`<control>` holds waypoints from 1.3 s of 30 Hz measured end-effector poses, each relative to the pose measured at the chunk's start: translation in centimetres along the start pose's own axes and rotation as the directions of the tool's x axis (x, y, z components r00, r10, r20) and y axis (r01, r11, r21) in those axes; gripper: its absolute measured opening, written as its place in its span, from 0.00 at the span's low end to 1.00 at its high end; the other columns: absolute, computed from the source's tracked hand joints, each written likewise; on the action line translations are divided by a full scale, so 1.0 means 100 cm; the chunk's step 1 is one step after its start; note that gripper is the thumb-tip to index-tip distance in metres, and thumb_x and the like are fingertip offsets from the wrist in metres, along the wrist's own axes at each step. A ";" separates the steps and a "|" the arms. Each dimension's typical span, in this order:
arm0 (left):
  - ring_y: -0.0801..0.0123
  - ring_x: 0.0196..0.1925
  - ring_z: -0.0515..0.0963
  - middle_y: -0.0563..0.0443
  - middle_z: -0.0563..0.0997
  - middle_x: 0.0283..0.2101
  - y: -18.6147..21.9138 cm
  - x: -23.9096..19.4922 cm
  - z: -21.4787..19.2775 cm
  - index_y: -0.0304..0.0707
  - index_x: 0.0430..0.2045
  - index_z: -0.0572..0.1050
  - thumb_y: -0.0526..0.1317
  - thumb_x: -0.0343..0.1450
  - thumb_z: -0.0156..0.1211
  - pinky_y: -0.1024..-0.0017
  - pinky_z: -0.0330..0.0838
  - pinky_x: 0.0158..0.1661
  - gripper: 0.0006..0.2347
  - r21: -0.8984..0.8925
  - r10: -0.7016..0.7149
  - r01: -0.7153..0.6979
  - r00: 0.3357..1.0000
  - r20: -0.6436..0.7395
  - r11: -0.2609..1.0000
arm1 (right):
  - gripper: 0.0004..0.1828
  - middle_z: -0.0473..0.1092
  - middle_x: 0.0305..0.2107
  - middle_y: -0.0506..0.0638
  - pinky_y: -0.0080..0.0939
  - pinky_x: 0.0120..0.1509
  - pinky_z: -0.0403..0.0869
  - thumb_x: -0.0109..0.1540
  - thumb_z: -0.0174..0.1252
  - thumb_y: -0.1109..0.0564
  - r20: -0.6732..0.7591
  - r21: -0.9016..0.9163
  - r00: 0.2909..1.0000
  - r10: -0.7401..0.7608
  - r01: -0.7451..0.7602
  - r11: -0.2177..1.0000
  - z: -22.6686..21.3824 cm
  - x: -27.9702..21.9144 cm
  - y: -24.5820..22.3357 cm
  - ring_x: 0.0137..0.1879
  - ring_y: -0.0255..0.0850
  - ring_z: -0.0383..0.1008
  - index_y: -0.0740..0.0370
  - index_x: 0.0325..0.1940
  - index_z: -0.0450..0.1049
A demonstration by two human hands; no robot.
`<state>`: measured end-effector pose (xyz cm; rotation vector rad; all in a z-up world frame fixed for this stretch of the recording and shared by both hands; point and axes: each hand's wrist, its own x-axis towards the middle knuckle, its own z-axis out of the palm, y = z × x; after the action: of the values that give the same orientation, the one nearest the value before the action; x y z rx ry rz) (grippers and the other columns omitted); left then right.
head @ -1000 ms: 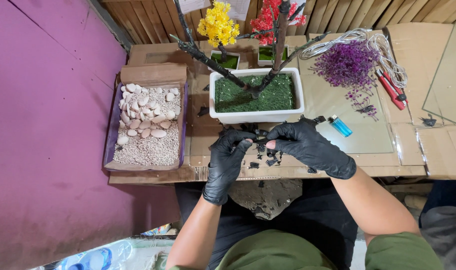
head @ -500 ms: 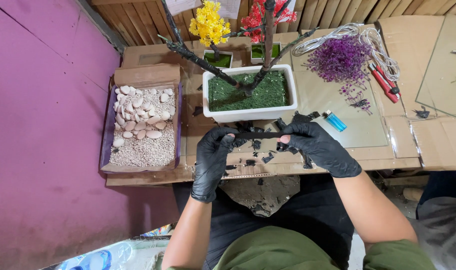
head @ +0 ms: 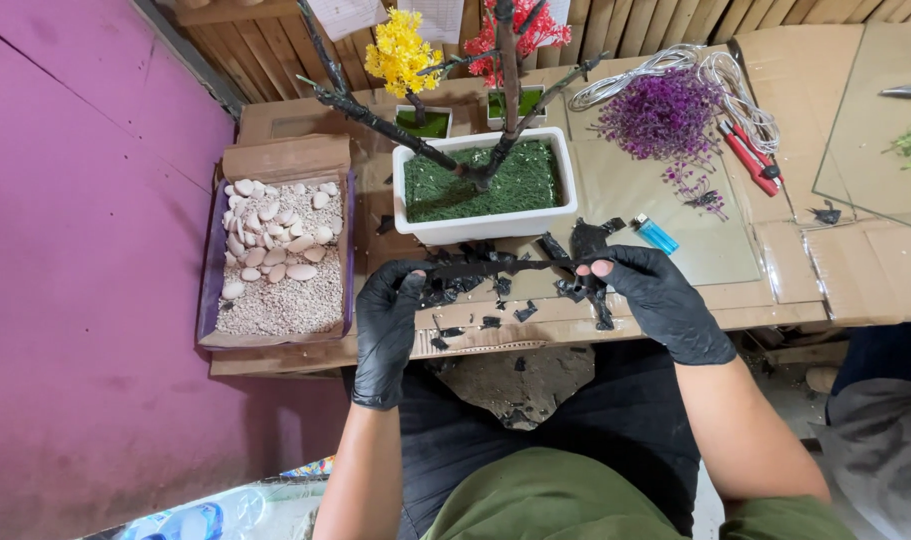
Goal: The person wraps black tape around the branches of an artificial tree in a pot by hand.
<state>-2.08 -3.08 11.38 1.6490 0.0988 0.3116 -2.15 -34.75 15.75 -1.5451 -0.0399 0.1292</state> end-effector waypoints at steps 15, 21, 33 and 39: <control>0.68 0.45 0.81 0.44 0.86 0.35 0.005 -0.021 0.007 0.40 0.37 0.84 0.36 0.74 0.64 0.61 0.74 0.54 0.04 -0.065 -0.053 0.056 0.997 0.057 0.996 | 0.07 0.77 0.34 0.59 0.35 0.44 0.77 0.64 0.63 0.63 -0.398 0.273 0.911 -0.111 0.233 0.933 0.005 -0.001 0.045 0.38 0.43 0.78 0.66 0.45 0.79; 0.71 0.45 0.79 0.46 0.86 0.35 -0.019 -0.028 0.005 0.41 0.35 0.84 0.36 0.74 0.65 0.62 0.73 0.53 0.03 -0.025 -0.082 0.086 0.988 0.128 0.996 | 0.05 0.75 0.33 0.59 0.38 0.47 0.78 0.63 0.64 0.65 -0.454 0.404 0.886 -0.095 0.300 0.865 -0.007 0.000 0.067 0.39 0.46 0.80 0.67 0.43 0.77; 0.70 0.43 0.79 0.49 0.85 0.34 -0.035 -0.058 0.001 0.45 0.33 0.84 0.41 0.73 0.66 0.65 0.73 0.50 0.03 0.125 -0.277 0.257 0.942 0.187 0.958 | 0.02 0.76 0.33 0.58 0.35 0.43 0.74 0.64 0.63 0.64 -0.506 0.409 0.861 -0.043 0.284 0.867 -0.010 -0.016 0.074 0.38 0.46 0.80 0.63 0.41 0.78; 0.68 0.46 0.79 0.48 0.86 0.37 -0.041 -0.063 -0.002 0.45 0.35 0.83 0.41 0.75 0.64 0.63 0.71 0.54 0.04 0.102 -0.325 0.312 0.933 0.155 0.945 | 0.04 0.76 0.33 0.59 0.36 0.44 0.75 0.64 0.63 0.65 -0.512 0.392 0.858 -0.045 0.281 0.876 -0.011 -0.025 0.070 0.38 0.47 0.80 0.65 0.42 0.78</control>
<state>-7.70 -4.00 6.47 1.6967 0.2488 -0.0824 -4.95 -35.98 8.83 -1.0540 0.2453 -0.3792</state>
